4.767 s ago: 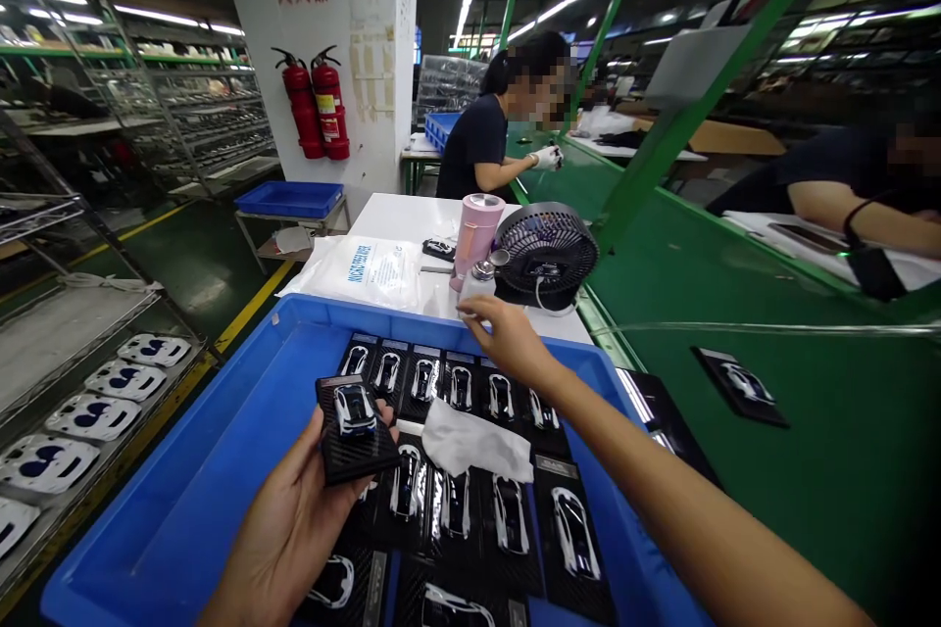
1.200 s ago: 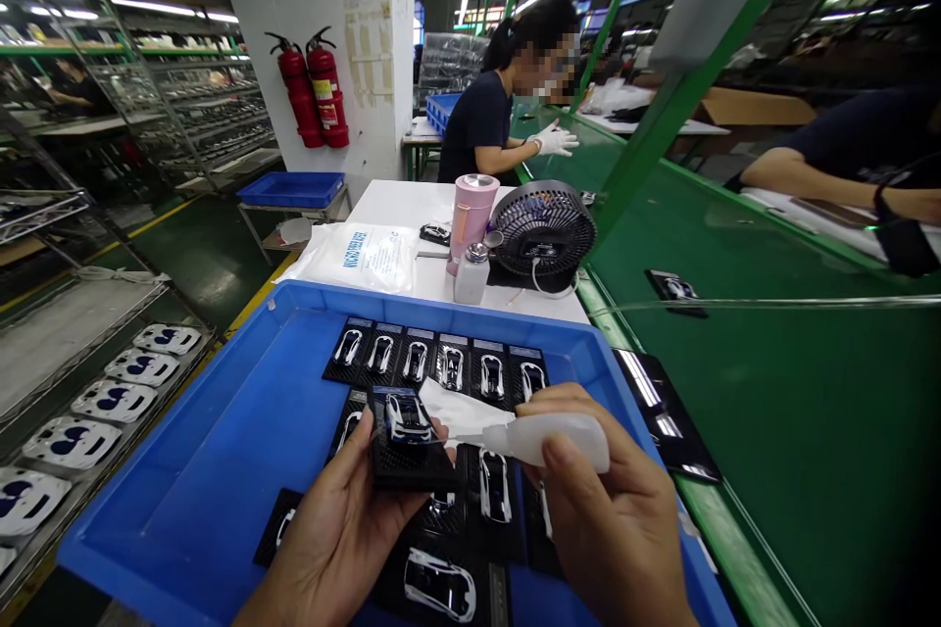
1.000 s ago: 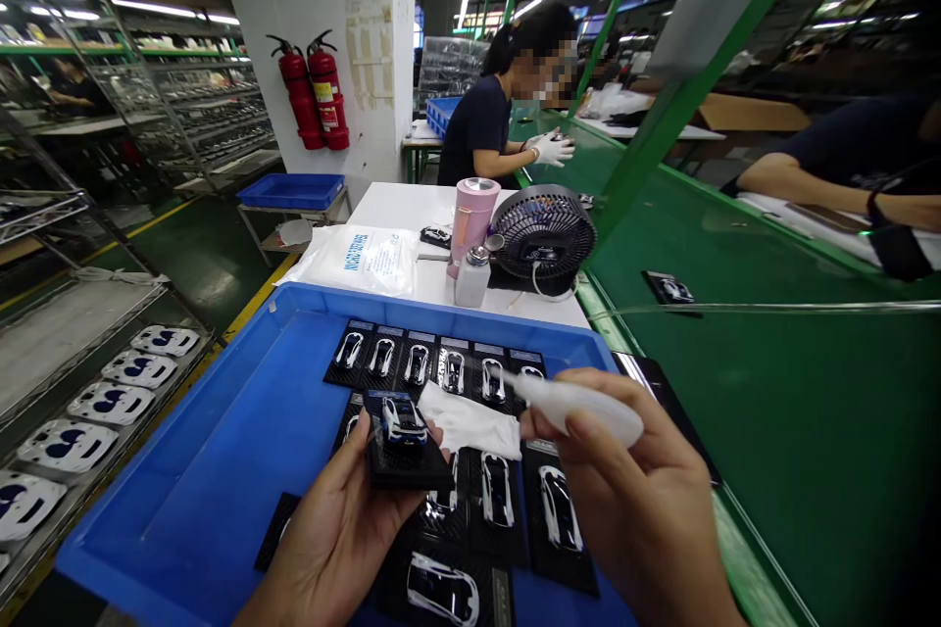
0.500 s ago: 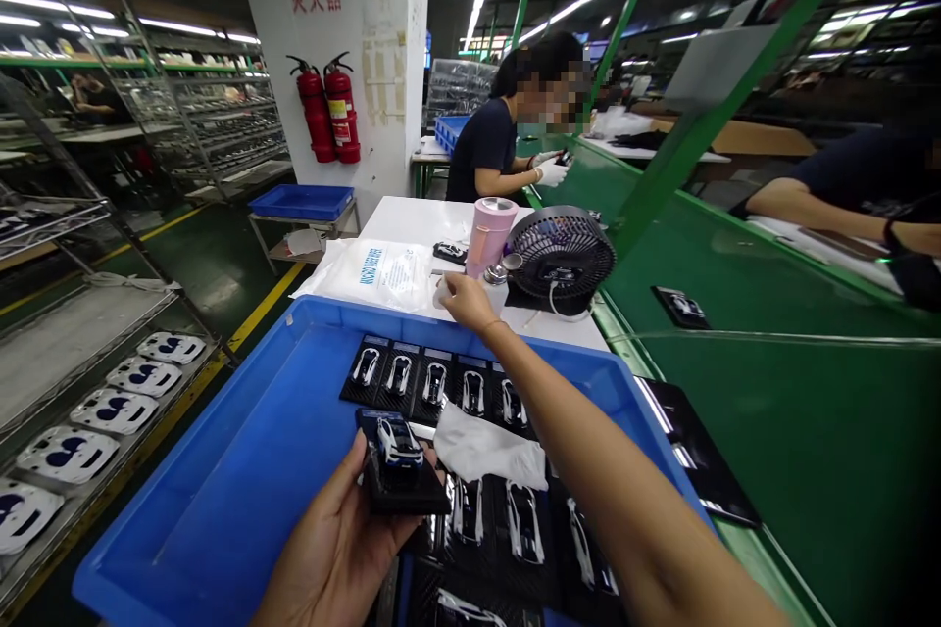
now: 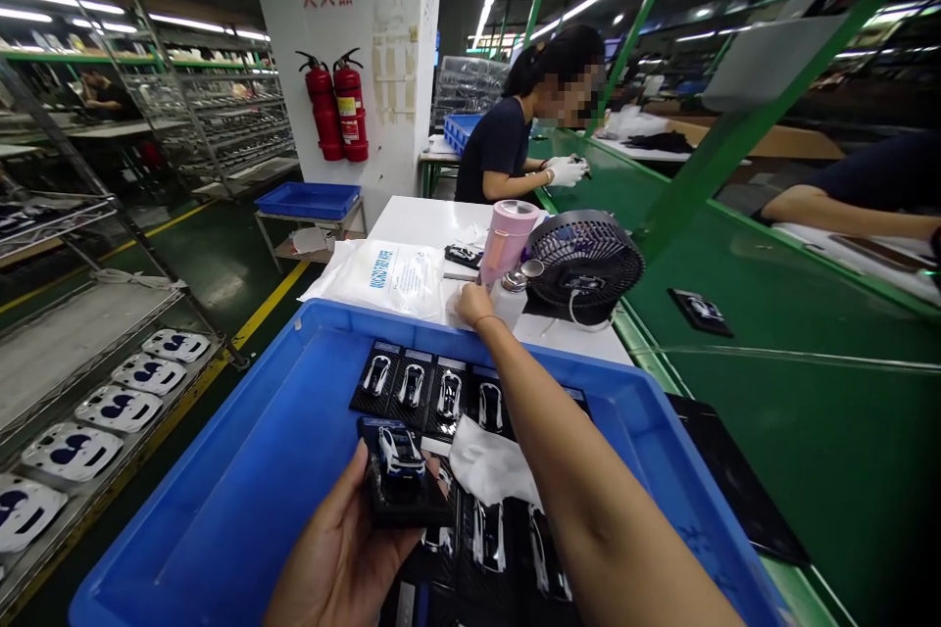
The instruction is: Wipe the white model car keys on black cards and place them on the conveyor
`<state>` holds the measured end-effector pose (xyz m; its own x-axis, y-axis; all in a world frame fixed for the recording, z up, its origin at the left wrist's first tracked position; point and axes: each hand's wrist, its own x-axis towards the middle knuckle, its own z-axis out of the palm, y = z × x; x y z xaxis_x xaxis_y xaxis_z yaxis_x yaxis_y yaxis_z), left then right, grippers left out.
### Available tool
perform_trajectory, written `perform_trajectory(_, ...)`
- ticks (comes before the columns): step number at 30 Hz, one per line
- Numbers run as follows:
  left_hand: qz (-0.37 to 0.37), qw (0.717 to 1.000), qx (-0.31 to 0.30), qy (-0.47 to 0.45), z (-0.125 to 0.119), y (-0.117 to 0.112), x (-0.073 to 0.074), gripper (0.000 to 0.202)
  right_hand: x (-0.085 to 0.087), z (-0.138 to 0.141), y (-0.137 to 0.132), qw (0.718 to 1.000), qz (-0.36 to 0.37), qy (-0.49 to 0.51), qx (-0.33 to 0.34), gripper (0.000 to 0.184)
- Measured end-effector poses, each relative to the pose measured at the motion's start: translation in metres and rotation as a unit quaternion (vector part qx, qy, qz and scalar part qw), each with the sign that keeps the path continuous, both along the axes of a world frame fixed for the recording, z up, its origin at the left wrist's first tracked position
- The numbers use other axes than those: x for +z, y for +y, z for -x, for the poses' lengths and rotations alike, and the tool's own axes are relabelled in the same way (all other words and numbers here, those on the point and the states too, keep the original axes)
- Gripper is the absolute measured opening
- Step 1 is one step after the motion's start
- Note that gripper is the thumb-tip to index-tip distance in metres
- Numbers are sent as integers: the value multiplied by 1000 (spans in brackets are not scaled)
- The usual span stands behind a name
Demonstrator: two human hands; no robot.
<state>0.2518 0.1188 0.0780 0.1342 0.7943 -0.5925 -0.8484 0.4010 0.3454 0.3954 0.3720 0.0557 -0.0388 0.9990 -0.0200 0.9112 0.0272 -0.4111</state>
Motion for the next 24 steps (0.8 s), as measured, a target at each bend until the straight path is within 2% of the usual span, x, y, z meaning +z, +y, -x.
perform_trajectory(4, -15, 1000, 20, -7, 0, 1, 0, 35, 15, -1, -38, 994, -39, 100, 35, 28)
perform_trajectory(7, -18, 1000, 10, -15, 0, 0, -1, 36, 25, -10, -95, 978, -44, 190, 78, 20)
perform_trajectory(9, -15, 1000, -2, -4, -1, -1, 0, 37, 30, -20, -141, 960, -5, 258, 105, 16)
perform_trajectory(13, -46, 998, -20, 22, -8, -7, 3, 38, 29, -33, -220, 905, 140, 382, 126, 40)
perform_trajectory(14, -63, 997, -28, 22, -11, -9, 3, 38, 27, -33, -233, 878, 181, 428, 118, 42)
perform_trajectory(15, -81, 996, -36, 20, -15, -12, 4, 38, 25, -31, -244, 837, 224, 488, 102, 42)
perform_trajectory(18, -135, 989, -54, 33, -26, -20, 7, 42, 22, -23, -261, 673, 309, 670, 42, 34)
perform_trajectory(19, -151, 986, -59, 46, -28, -23, 8, 45, 22, -23, -264, 637, 314, 703, 30, 31)
perform_trajectory(20, -163, 982, -67, 64, -29, -25, 10, 48, 22, -27, -266, 628, 308, 715, 21, 28)
perform_trajectory(21, -171, 978, -76, 90, -29, -26, 12, 51, 23, -36, -268, 632, 294, 717, 8, 26)
perform_trajectory(22, -178, 972, -84, 129, -25, -27, 14, 53, 22, -50, -269, 645, 274, 714, -10, 25)
perform_trajectory(24, -198, 944, -102, 244, -9, -27, 15, 56, 20, -94, -272, 693, 201, 691, -57, 25)
